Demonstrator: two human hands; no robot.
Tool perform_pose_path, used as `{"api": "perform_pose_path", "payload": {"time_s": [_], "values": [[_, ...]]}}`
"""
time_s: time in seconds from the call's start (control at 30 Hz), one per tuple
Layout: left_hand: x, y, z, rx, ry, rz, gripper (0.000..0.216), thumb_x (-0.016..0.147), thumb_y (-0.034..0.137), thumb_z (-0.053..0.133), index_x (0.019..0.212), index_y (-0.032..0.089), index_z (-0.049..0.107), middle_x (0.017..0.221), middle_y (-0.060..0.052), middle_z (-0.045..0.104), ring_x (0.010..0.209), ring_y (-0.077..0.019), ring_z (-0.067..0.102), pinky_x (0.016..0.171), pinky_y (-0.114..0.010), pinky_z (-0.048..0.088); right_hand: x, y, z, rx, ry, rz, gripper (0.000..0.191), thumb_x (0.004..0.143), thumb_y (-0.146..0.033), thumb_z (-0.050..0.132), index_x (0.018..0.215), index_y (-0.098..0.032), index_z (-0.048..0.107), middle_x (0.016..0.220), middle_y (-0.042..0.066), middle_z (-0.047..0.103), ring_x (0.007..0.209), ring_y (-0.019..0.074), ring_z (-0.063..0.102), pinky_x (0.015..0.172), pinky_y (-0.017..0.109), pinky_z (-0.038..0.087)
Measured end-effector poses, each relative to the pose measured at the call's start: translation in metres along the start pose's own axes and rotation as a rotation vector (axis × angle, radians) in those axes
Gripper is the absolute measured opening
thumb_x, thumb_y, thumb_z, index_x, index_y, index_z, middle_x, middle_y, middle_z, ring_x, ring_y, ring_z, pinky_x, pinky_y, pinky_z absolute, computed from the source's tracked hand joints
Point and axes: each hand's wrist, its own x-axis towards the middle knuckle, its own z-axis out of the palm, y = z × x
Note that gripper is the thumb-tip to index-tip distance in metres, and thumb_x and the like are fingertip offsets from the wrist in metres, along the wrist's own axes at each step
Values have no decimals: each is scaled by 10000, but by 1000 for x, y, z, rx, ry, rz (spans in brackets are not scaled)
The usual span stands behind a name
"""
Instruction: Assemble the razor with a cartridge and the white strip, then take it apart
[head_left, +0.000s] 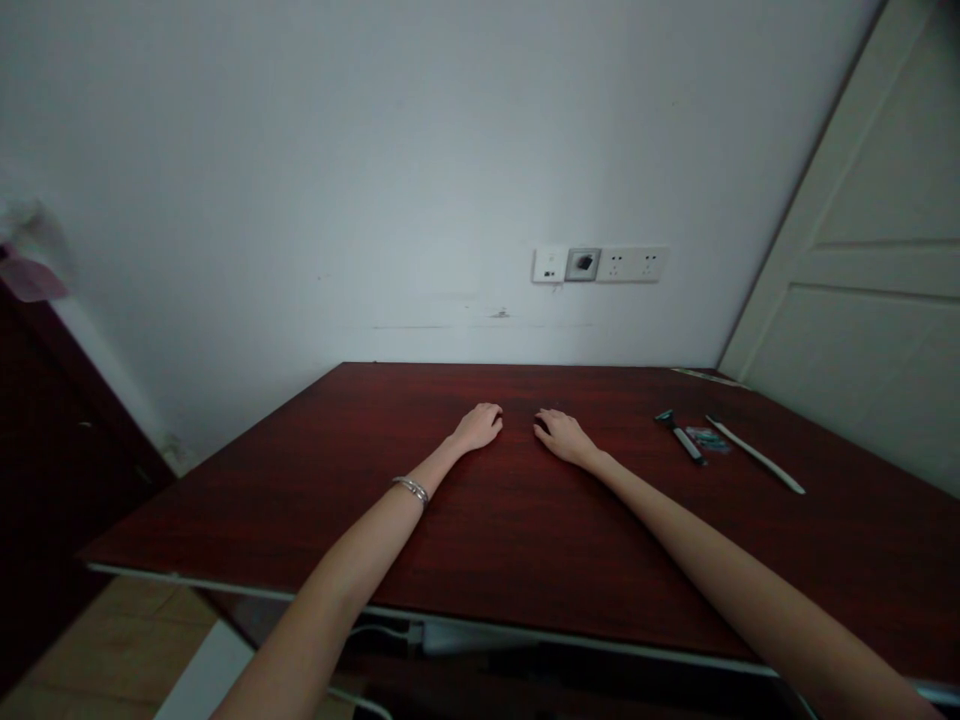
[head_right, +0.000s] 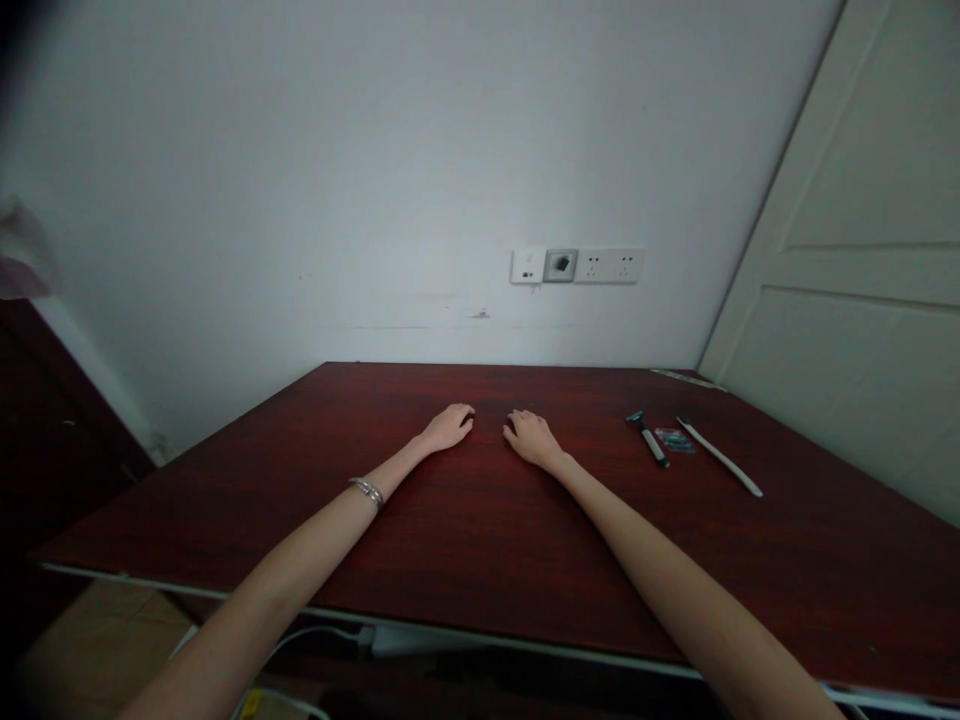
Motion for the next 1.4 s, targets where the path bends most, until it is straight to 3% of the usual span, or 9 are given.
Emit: {"api": "perform_pose_path", "payload": {"time_s": [0.27,0.4,0.53,0.67,0.77,0.9,1.1,1.4], "values": [[1,-1,2,1,5,6,326,864,255,334,1092,142,538,1131,-106,566,1074,-213,498,913,-320,393,-2,-2,-11,29,19,-42,410,874,-345,361,1190,-127,504,1248,138,520,1154,241,463,960,364,350],[2,0,0,32,-16,-14,329,862,261,341,1099,135,531,1153,-109,559,1098,-210,490,932,-314,381,-3,19,-35,78,107,-133,402,856,-307,398,1191,-115,508,1202,136,554,1121,225,495,954,347,374],[9,8,-6,68,-55,-51,365,809,181,399,1158,125,487,1170,-122,558,1100,-220,499,917,-309,391,-14,72,-77,22,174,-170,384,800,-174,426,1162,-125,545,1180,124,571,1117,222,501,978,362,363],[26,25,-9,100,-35,13,361,758,142,433,1099,111,546,1104,-132,597,1060,-246,521,907,-332,395,-39,144,-121,-58,-49,-65,416,674,-90,492,1065,-143,621,1100,98,625,1050,230,554,947,336,393],[42,45,-6,76,-44,111,309,760,164,431,1015,127,602,1046,-116,622,1006,-250,544,877,-347,414,-63,192,-137,-67,-153,63,456,618,-129,557,1068,-161,627,1115,87,623,1053,259,551,927,346,406],[55,76,2,-13,-69,240,300,767,174,423,994,131,614,1020,-109,629,973,-232,558,861,-333,425,-88,233,-132,-39,-276,203,566,553,-162,598,1119,-163,603,1169,83,594,1101,279,517,937,359,390],[52,108,7,-111,-104,329,302,781,181,413,1011,139,604,1031,-101,619,972,-218,551,876,-339,421,-100,250,-114,112,-312,273,769,534,-190,616,1284,-139,456,1326,99,456,1205,257,423,994,323,330],[46,113,11,-159,-112,333,303,795,199,413,1033,146,593,1051,-92,616,982,-212,550,889,-338,417,-94,252,-113,135,-309,201,637,547,-251,641,1175,-166,575,1243,87,542,1172,282,455,1005,354,316]]}}
